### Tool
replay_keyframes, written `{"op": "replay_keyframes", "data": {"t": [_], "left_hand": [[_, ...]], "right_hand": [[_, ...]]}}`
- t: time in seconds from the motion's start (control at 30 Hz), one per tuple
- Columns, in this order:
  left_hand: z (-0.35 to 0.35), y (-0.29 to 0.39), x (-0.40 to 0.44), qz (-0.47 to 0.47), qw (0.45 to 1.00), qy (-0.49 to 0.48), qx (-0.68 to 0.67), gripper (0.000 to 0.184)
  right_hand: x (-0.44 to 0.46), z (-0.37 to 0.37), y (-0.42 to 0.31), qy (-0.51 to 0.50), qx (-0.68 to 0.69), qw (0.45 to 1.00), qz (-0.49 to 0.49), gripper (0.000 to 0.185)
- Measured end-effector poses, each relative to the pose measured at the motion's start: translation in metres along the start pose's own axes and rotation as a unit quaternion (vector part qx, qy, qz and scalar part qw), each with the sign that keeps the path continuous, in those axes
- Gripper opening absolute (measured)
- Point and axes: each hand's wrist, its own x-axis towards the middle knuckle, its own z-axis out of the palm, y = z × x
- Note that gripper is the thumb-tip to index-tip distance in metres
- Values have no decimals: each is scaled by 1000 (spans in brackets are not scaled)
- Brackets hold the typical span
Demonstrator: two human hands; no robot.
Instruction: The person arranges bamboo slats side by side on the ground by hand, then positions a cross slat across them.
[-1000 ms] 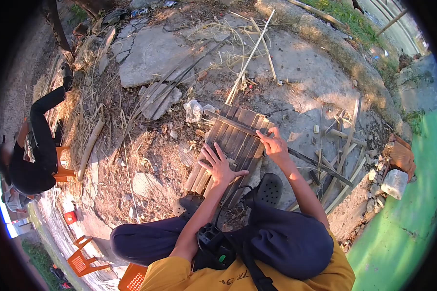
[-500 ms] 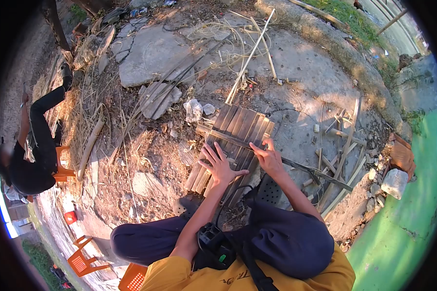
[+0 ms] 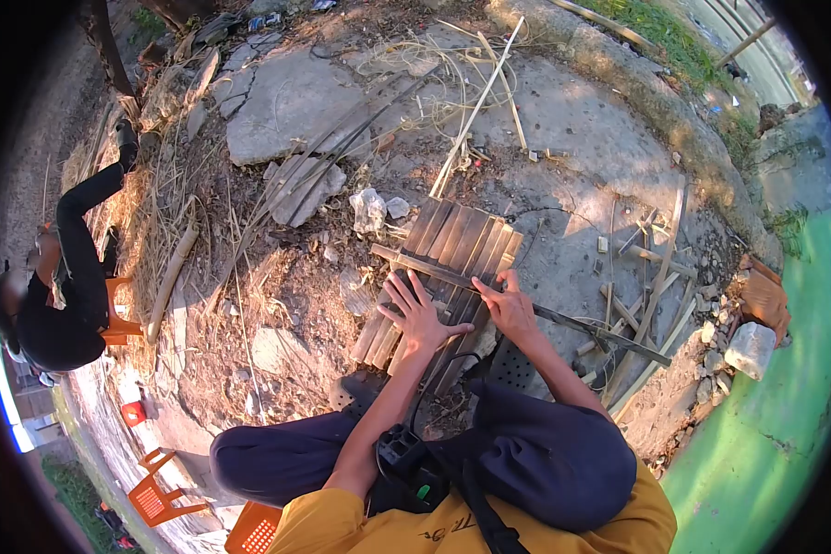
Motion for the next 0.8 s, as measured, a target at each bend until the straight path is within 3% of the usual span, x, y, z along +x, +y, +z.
{"op": "replay_keyframes", "data": {"t": [0.57,0.63,0.8], "left_hand": [[-1,-2,-2,8,999,12,-49,183],[0,-2,-2,8,999,10,-46,183],[-3,-1,-2,4,999,4,-54,183]], "right_hand": [[10,-1,9,2,-14,999,31,51],[22,-2,21,57,-32,998,9,56],[50,-24,37,81,-13,997,-12,56]]}}
